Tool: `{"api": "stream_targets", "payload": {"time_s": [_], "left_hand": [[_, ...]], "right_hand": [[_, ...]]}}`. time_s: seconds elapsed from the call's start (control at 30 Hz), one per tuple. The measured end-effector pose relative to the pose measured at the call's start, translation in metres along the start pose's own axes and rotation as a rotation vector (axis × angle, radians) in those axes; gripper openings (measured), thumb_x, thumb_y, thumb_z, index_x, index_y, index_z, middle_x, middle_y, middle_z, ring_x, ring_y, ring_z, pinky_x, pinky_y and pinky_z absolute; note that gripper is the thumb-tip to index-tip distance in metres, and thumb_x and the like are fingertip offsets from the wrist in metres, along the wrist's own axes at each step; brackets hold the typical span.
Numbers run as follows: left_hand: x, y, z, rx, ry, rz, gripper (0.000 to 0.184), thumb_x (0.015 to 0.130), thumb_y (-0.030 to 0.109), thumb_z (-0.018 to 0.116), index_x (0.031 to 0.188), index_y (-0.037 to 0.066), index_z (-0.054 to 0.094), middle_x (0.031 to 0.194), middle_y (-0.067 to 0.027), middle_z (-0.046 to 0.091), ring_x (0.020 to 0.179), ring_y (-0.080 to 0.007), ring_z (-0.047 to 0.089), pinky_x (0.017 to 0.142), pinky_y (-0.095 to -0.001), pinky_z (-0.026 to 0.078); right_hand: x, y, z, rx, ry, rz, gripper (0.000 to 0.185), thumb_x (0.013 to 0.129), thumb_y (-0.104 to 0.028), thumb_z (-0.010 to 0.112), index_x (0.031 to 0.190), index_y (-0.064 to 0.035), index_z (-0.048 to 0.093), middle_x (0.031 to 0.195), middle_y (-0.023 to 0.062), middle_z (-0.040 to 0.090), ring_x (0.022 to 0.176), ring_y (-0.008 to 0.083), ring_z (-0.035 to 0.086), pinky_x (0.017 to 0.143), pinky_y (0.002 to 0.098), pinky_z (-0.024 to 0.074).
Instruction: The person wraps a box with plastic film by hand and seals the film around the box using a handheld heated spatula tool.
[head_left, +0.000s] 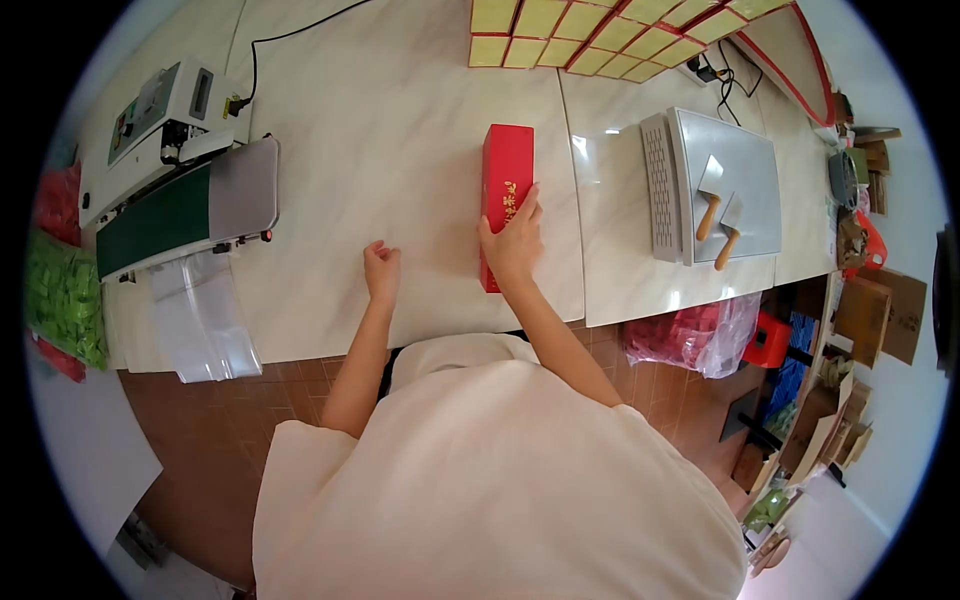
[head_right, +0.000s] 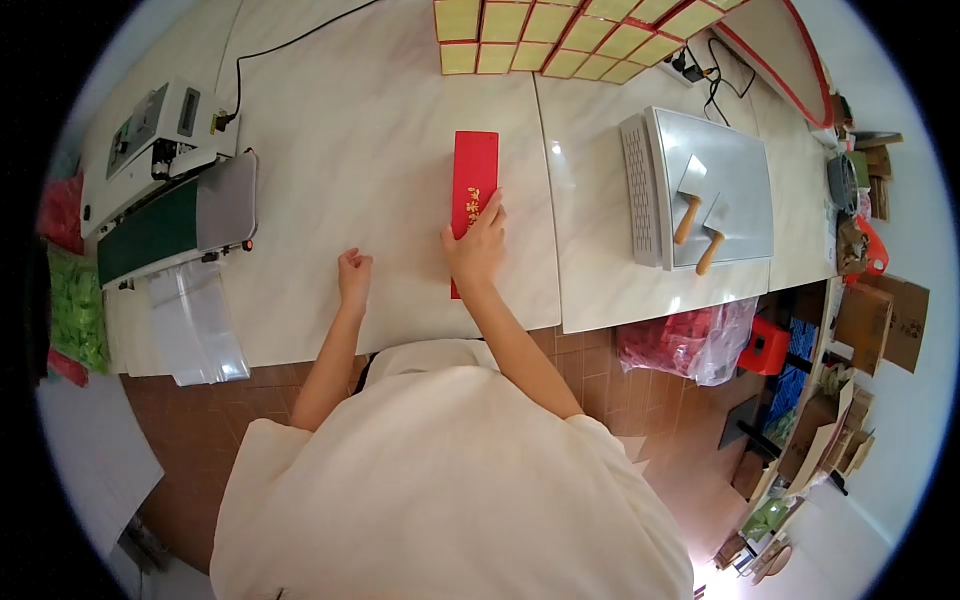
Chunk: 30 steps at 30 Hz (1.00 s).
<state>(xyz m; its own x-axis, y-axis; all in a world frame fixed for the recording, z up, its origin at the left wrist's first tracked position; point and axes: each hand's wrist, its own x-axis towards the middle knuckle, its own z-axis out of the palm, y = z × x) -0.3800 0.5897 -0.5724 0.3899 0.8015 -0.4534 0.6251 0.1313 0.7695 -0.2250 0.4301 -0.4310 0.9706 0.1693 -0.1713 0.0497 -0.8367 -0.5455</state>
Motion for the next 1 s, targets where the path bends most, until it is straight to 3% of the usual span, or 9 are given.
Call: {"api": "stream_targets", "payload": {"time_s": [0.07,0.23,0.3,0.4,0.5,1.0], "left_hand": [[-0.005,0.003,0.004,0.021,-0.028,0.008,0.049,0.082,0.022,0.069,0.123,0.0,0.052,0.103,-0.0135,0.064,0.093,-0.0233,0.062,0.085,-0.0347,0.05],[-0.009,0.01,0.021,0.088,-0.109,-0.016,0.048,0.083,0.027,0.071,0.119,0.001,0.055,0.099,-0.0131,0.067,0.088,-0.0235,0.064,0.08,-0.0342,0.051],[-0.001,0.0,0.029,0.123,-0.149,0.111,0.033,0.085,0.028,0.07,0.104,0.002,0.061,0.089,-0.012,0.07,0.081,-0.0211,0.067,0.074,-0.0338,0.051],[-0.021,0.039,0.012,0.232,-0.251,0.023,0.023,0.091,0.02,0.067,0.092,-0.001,0.06,0.079,-0.0098,0.068,0.068,-0.0167,0.066,0.066,-0.0292,0.051],[-0.018,0.018,0.009,0.118,-0.282,0.067,0.024,0.094,0.021,0.063,0.089,-0.001,0.06,0.076,-0.0094,0.068,0.064,-0.0152,0.065,0.061,-0.0269,0.05],[-0.047,0.028,0.004,0.058,-0.313,0.065,0.024,0.096,0.024,0.061,0.09,0.001,0.06,0.078,-0.0069,0.067,0.06,-0.0125,0.064,0.053,-0.0254,0.048]], "right_hand": [[0.0,0.002,0.0,0.009,0.047,-0.048,0.1,0.075,-0.023,0.074,0.15,-0.0002,0.012,0.135,0.0221,0.041,0.101,0.0393,0.058,0.08,0.0477,0.0529],[0.0,0.007,0.005,0.001,0.083,-0.096,0.1,0.074,-0.023,0.074,0.15,-0.0006,0.014,0.137,0.0221,0.041,0.102,0.039,0.058,0.081,0.0471,0.053],[0.0,0.01,0.004,0.005,0.088,-0.102,0.099,0.075,-0.024,0.074,0.151,-0.0014,0.014,0.137,0.0218,0.041,0.102,0.0388,0.058,0.081,0.0469,0.053],[0.001,0.015,0.0,-0.005,0.05,-0.104,0.097,0.075,-0.025,0.074,0.151,-0.0039,0.016,0.138,0.0206,0.041,0.105,0.0377,0.058,0.081,0.0468,0.053],[0.0,0.018,-0.009,0.025,0.048,-0.09,0.095,0.076,-0.026,0.073,0.151,-0.006,0.018,0.138,0.0197,0.041,0.108,0.0364,0.058,0.082,0.0466,0.0532],[0.003,0.028,-0.01,-0.02,0.04,-0.206,0.09,0.076,-0.025,0.074,0.149,-0.0043,0.026,0.136,0.022,0.042,0.108,0.0385,0.058,0.081,0.0452,0.0542]]}}
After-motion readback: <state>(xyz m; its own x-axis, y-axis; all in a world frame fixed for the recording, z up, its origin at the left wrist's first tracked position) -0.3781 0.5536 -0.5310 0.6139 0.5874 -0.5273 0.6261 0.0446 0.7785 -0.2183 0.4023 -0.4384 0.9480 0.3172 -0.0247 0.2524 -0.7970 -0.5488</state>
